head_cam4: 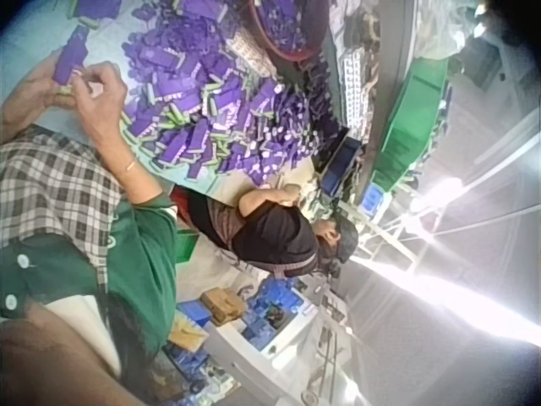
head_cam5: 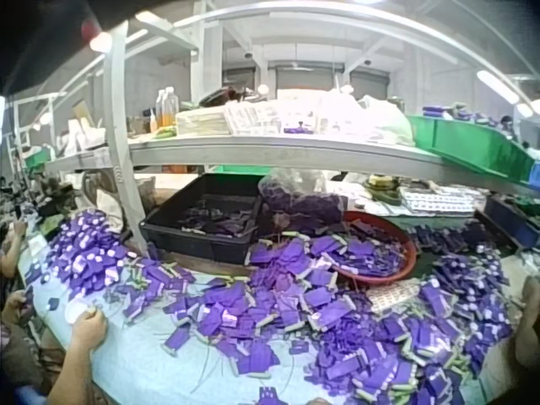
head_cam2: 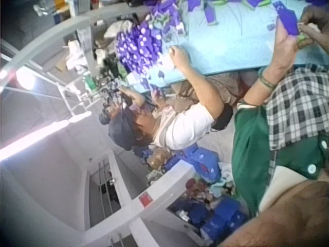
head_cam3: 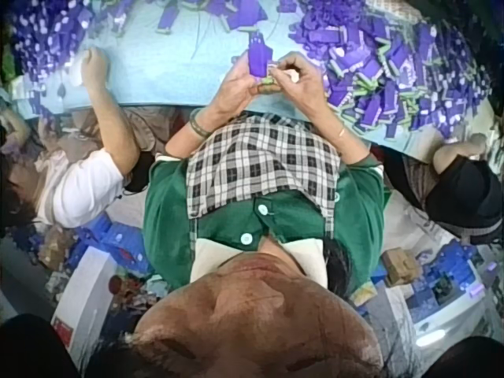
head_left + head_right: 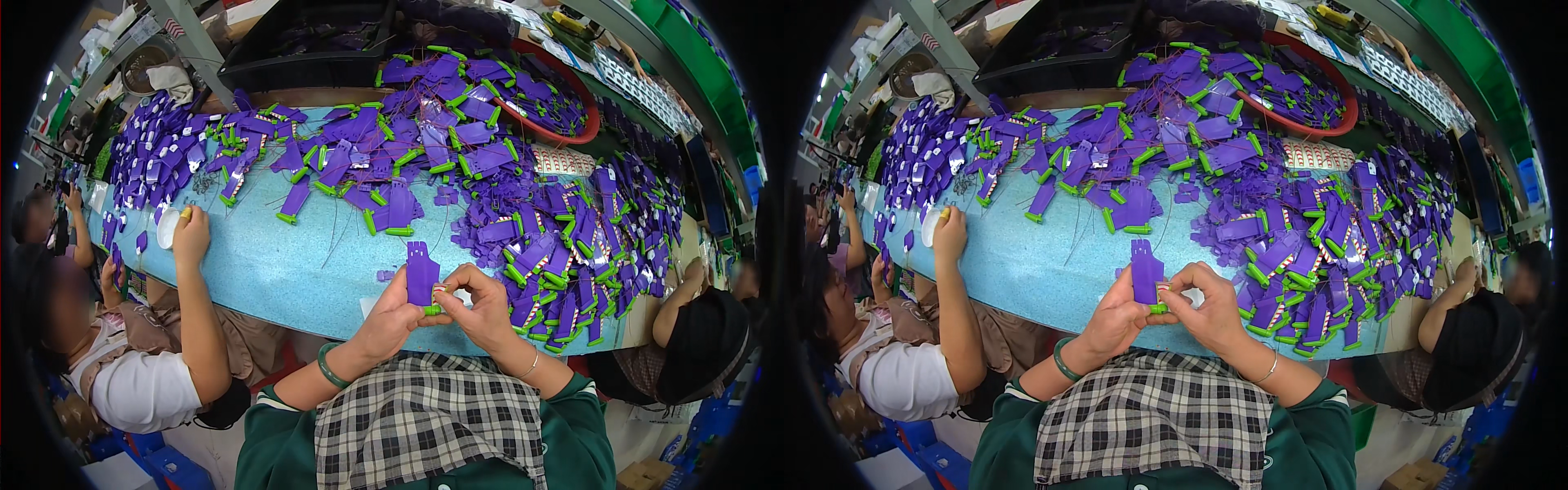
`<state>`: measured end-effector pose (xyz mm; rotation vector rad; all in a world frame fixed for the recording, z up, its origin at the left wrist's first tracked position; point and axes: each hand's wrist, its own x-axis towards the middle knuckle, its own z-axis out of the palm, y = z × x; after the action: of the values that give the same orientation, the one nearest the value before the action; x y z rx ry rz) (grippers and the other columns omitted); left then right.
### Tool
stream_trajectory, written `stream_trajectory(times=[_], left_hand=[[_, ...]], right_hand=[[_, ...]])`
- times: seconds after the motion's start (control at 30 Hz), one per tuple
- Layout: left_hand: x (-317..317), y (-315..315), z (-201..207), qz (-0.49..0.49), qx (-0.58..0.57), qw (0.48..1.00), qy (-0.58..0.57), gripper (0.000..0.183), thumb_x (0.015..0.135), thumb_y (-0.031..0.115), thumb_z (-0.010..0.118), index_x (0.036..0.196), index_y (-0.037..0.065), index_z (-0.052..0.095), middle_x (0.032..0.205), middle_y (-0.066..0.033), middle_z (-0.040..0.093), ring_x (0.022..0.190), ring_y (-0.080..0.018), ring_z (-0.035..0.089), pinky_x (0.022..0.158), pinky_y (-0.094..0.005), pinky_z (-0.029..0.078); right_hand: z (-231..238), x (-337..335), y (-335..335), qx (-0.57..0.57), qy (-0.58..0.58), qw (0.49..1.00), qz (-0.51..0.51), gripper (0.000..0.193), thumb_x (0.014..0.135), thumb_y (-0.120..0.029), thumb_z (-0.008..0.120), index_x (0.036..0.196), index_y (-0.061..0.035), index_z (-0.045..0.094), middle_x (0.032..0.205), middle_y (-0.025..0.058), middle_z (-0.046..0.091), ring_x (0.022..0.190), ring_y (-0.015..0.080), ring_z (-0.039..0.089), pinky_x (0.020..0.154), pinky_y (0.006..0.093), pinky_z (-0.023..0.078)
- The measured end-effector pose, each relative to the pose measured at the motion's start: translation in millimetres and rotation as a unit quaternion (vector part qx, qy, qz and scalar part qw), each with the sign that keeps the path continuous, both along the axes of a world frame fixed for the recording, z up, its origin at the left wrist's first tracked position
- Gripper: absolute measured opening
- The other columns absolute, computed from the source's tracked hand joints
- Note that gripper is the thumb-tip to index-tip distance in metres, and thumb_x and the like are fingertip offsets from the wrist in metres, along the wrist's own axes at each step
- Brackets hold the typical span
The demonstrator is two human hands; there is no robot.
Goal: The person sits at a table and assembles small purple plastic components by hand. They pick up a purple piece, insert a green plastic pin, and place the finished unit on the table. The process is repeated continuously with a large pile of parts available.
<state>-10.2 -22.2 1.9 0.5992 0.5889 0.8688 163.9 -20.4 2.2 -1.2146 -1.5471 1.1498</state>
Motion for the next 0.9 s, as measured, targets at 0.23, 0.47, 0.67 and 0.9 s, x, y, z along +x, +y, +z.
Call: stream_trajectory(times=[0.23, 0.47, 0.67, 0.9], left_hand=[[2.1, -0.1, 3.9, -0.005, 0.057, 0.996, 0.073, 0.047, 0.086, -0.005, 0.048, 0.130, 0.005, 0.034, 0.117, -0.0066, 0.049, 0.111, -0.0172, 0.053, 0.091, -0.0388, 0.054], [2.5, -1.1, 3.3, 0.000, 0.041, 0.998, 0.041, 0.039, 0.085, -0.005, 0.049, 0.122, 0.004, 0.040, 0.115, -0.0051, 0.047, 0.107, -0.0153, 0.053, 0.088, -0.0344, 0.055], [3.1, -1.1, -1.1, 0.000, 0.026, 0.999, 0.035, 0.033, 0.087, -0.003, 0.050, 0.118, 0.004, 0.044, 0.113, -0.0050, 0.049, 0.107, -0.0144, 0.053, 0.087, -0.0338, 0.056], [5.4, -2.1, -1.3, -0.004, 0.052, 0.995, 0.090, 0.027, 0.092, -0.001, 0.049, 0.118, 0.004, 0.045, 0.112, -0.0055, 0.052, 0.103, -0.0146, 0.057, 0.086, -0.0341, 0.057]], right_hand=[[-2.8, -5.8, -0.4, 0.018, 0.034, 0.998, -0.039, 0.013, 0.076, -0.008, 0.071, 0.076, -0.0014, 0.060, 0.072, 0.0064, 0.060, 0.067, 0.0155, 0.056, 0.061, 0.0289, 0.044], [-3.3, -4.4, -0.7, 0.023, 0.023, 0.999, -0.034, 0.013, 0.077, -0.008, 0.071, 0.077, -0.0016, 0.060, 0.073, 0.0068, 0.061, 0.068, 0.0154, 0.057, 0.061, 0.0290, 0.044], [-3.8, -3.8, -0.9, 0.023, 0.019, 0.999, -0.033, 0.013, 0.077, -0.008, 0.072, 0.076, -0.0018, 0.060, 0.073, 0.0068, 0.061, 0.067, 0.0154, 0.057, 0.061, 0.0289, 0.043], [-7.3, -4.7, -1.6, 0.008, 0.037, 0.998, -0.043, 0.014, 0.078, -0.009, 0.072, 0.074, -0.0018, 0.060, 0.071, 0.0061, 0.061, 0.066, 0.0153, 0.056, 0.060, 0.0291, 0.043]])
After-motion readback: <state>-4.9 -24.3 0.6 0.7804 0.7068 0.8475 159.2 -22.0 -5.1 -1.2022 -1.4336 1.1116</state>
